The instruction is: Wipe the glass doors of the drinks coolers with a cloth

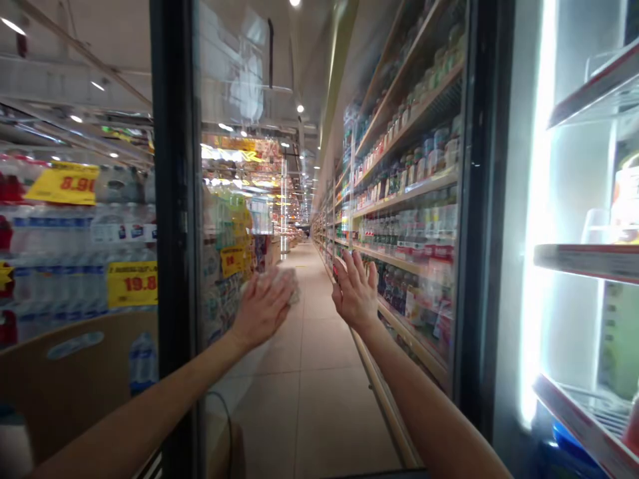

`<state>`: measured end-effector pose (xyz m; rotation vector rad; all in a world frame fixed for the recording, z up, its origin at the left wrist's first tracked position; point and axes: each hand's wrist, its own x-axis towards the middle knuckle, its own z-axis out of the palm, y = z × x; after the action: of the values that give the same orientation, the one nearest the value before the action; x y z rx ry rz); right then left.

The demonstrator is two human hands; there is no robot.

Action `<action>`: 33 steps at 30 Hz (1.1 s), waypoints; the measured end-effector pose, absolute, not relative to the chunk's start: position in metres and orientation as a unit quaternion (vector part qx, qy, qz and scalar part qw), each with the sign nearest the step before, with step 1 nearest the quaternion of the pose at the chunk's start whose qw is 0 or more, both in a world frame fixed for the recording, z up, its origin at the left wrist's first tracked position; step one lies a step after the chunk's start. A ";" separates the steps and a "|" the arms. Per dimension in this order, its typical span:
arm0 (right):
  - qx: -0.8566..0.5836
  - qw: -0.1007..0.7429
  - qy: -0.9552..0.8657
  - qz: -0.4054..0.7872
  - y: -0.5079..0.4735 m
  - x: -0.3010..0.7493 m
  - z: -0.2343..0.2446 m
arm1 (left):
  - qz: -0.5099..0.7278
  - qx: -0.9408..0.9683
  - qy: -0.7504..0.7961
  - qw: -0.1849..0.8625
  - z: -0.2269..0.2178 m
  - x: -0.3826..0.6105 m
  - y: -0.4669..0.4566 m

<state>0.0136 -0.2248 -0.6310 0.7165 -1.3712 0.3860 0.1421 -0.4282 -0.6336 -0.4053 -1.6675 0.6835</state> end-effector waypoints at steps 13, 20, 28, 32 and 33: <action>0.324 0.695 -0.619 0.168 -0.225 0.015 -0.631 | 0.384 -0.278 -0.709 0.523 -0.618 0.145 -0.435; 0.324 0.698 -0.616 0.169 -0.224 0.015 -0.631 | 0.266 -0.081 -0.695 0.663 -0.614 0.148 -0.440; 0.323 0.694 -0.620 0.169 -0.225 0.014 -0.631 | 0.262 -0.074 -0.701 0.659 -0.616 0.147 -0.453; 0.323 0.700 -0.614 0.171 -0.225 0.015 -0.630 | 0.318 -0.159 -0.714 0.604 -0.616 0.147 -0.446; 0.323 0.700 -0.613 0.172 -0.225 0.015 -0.630 | 0.361 -0.228 -0.717 0.551 -0.616 0.147 -0.444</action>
<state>0.0150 -0.2253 -0.6304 0.7200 -1.3654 0.3823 0.1468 -0.4440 -0.6163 -0.5391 -1.6966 0.8545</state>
